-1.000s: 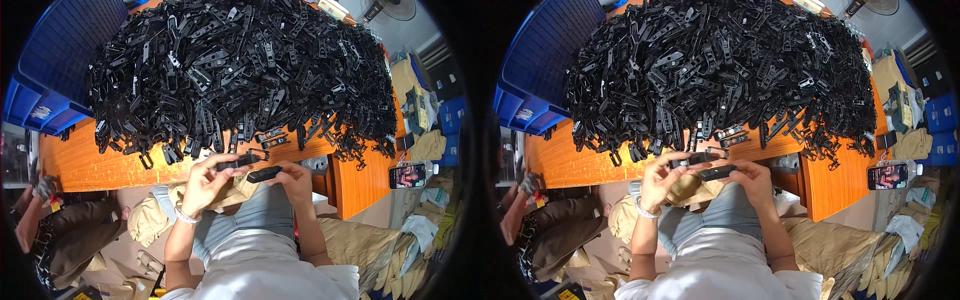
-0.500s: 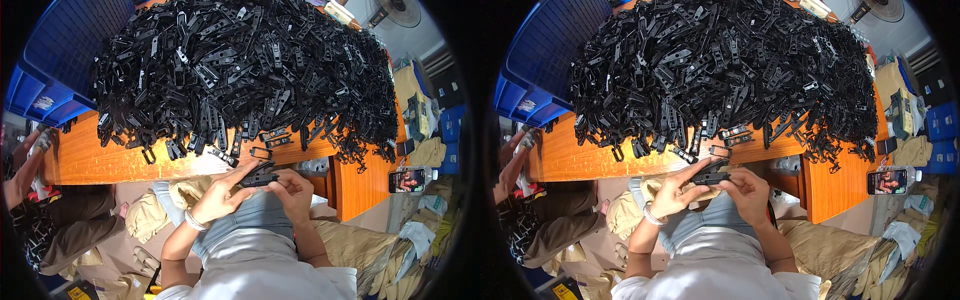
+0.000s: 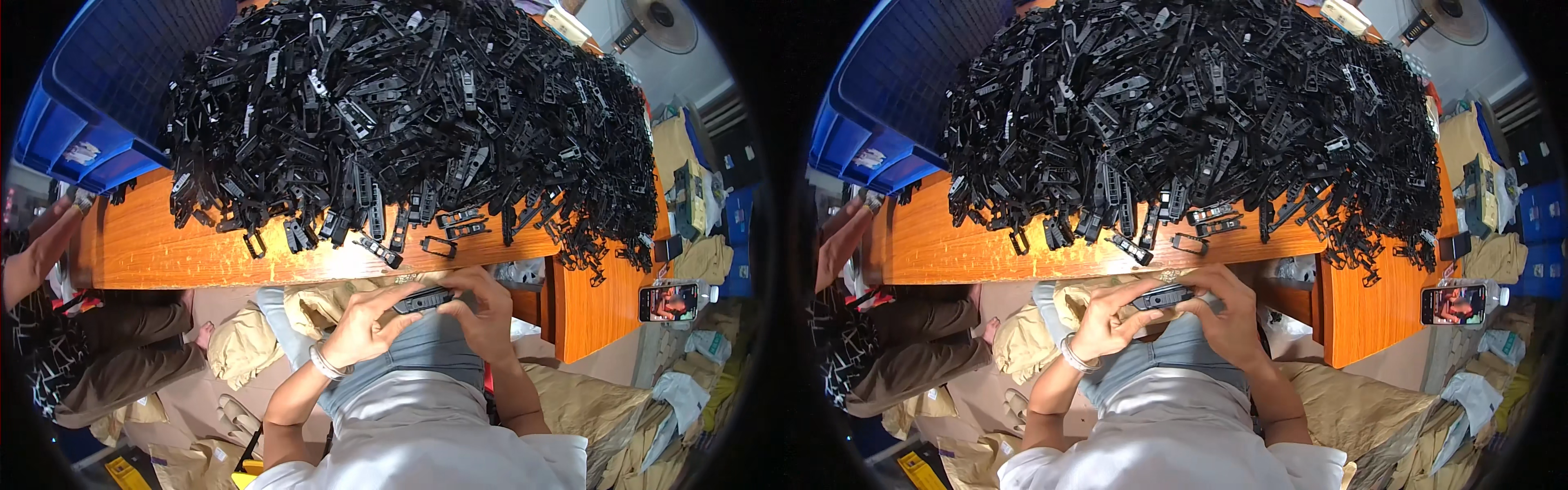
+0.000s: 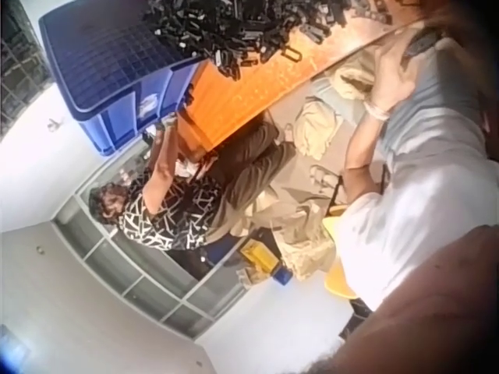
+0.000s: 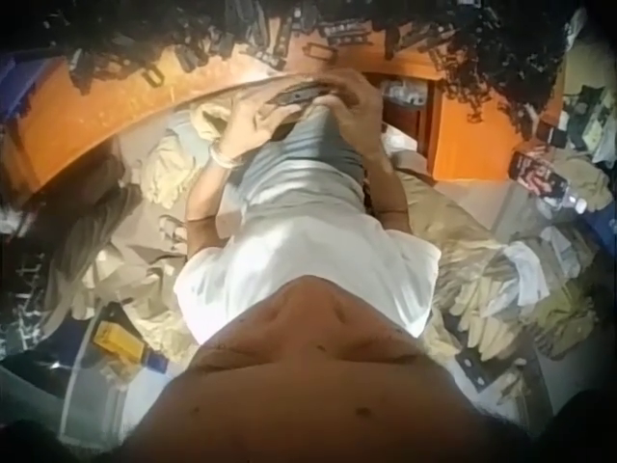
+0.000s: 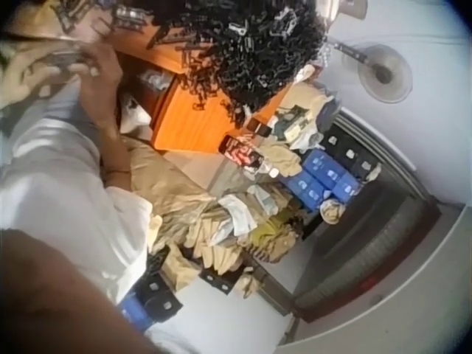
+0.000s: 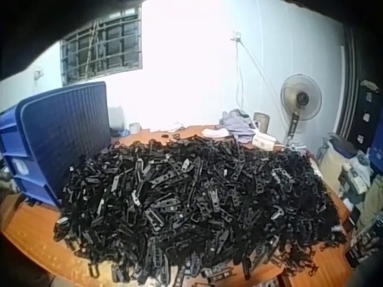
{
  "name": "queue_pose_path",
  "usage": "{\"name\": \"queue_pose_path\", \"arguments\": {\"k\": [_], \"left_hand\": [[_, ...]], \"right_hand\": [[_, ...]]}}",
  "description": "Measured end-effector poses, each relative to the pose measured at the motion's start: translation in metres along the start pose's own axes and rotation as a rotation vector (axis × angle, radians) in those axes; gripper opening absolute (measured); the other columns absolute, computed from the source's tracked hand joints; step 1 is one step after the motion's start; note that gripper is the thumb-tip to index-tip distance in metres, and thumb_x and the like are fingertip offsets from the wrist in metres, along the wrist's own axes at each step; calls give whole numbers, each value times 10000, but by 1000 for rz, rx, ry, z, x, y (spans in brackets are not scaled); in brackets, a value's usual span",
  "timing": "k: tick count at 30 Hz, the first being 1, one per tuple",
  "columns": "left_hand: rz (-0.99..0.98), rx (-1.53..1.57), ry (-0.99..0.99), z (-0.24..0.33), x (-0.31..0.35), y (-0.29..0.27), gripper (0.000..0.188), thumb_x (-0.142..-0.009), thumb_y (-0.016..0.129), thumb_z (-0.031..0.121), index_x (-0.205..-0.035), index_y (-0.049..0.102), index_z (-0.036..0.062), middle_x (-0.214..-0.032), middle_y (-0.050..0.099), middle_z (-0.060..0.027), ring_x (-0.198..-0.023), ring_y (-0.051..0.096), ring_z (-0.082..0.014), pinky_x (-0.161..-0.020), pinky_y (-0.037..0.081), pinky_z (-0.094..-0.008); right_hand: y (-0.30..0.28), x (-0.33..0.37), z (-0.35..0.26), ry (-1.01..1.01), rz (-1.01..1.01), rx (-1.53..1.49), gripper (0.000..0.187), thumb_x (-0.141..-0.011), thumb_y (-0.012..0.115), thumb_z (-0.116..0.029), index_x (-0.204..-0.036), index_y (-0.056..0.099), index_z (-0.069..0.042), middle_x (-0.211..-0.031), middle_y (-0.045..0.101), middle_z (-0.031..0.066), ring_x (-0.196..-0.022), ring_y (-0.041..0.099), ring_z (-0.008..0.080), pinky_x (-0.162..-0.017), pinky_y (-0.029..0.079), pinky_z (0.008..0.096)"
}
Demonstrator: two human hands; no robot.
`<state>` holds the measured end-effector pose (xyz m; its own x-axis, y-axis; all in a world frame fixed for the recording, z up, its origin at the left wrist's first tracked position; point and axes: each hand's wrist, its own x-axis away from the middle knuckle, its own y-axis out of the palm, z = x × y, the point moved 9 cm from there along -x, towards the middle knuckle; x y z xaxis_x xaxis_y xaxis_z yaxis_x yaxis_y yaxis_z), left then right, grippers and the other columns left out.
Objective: Sort through a large pile of black plastic components on a desk for assembly or packaging.
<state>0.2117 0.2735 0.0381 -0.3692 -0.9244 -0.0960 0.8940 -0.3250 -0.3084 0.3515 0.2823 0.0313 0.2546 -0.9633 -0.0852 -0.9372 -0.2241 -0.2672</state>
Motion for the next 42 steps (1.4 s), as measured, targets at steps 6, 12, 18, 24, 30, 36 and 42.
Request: {"name": "queue_pose_path", "arguments": {"k": [6, 12, 18, 24, 30, 36, 42], "left_hand": [[6, 307, -178, -33, 23, 4, 386, -782, 651, 96, -1130, 539, -28, -1005, 626, -170, -883, 625, -193, -754, 476, -279], [520, -263, -90, -30, 53, -79, 97, -786, 608, 87, -832, 645, 10, -795, 625, -104, -719, 589, -218, -647, 448, -298], [915, -928, -346, -49, 67, -161, 134, -772, 641, 122, -773, 607, -8, -735, 544, -121, -648, 544, -245, -602, 431, -328], [857, -819, -327, -64, 79, -170, 106, -777, 607, 51, -768, 564, -45, -780, 502, -109, -657, 528, -206, -597, 427, -288], [941, -631, -205, -77, 95, -172, 180, -808, 590, 66, -685, 514, -39, -720, 529, -91, -645, 514, -141, -582, 431, -262], [916, 284, -321, -91, 84, -144, 236, -783, 608, 20, -1002, 520, 21, -761, 555, -12, -566, 430, -37, -512, 334, -159], [617, 500, -233, -63, 32, -85, 542, -713, 608, -54, -1223, 441, 15, -739, 569, -20, -453, 367, -18, -408, 293, -135]], "right_hand": [[20, 1, 18, 163, -16, -475, 277, -709, 652, 36, -981, 604, 43, -883, 574, 72, -742, 584, 131, -656, 482, 229], [61, 17, 52, 226, -348, -2, 261, -784, 563, 38, -1042, 568, 74, -980, 551, 126, -704, 609, 145, -610, 498, 225], [58, 15, 42, 106, -145, 17, 145, -795, 556, -6, -921, 623, 19, -901, 610, 102, -870, 594, 184, -741, 470, 268], [18, 16, 43, 116, 16, 64, 89, -779, 608, -41, -848, 625, 13, -825, 614, 97, -750, 590, 188, -655, 454, 260], [-79, 37, 36, 10, 526, 357, 38, -761, 613, 5, -791, 601, 24, -741, 583, 83, -648, 551, 159, -566, 425, 263], [-154, 60, 28, 118, 804, 1026, 214, -716, 634, -2, -924, 599, -36, -816, 491, 115, -773, 513, 279, -666, 429, 363], [-163, 56, 35, 125, 745, 1153, 217, -703, 652, -28, -913, 601, -39, -836, 498, 123, -783, 512, 292, -673, 433, 370]]}}
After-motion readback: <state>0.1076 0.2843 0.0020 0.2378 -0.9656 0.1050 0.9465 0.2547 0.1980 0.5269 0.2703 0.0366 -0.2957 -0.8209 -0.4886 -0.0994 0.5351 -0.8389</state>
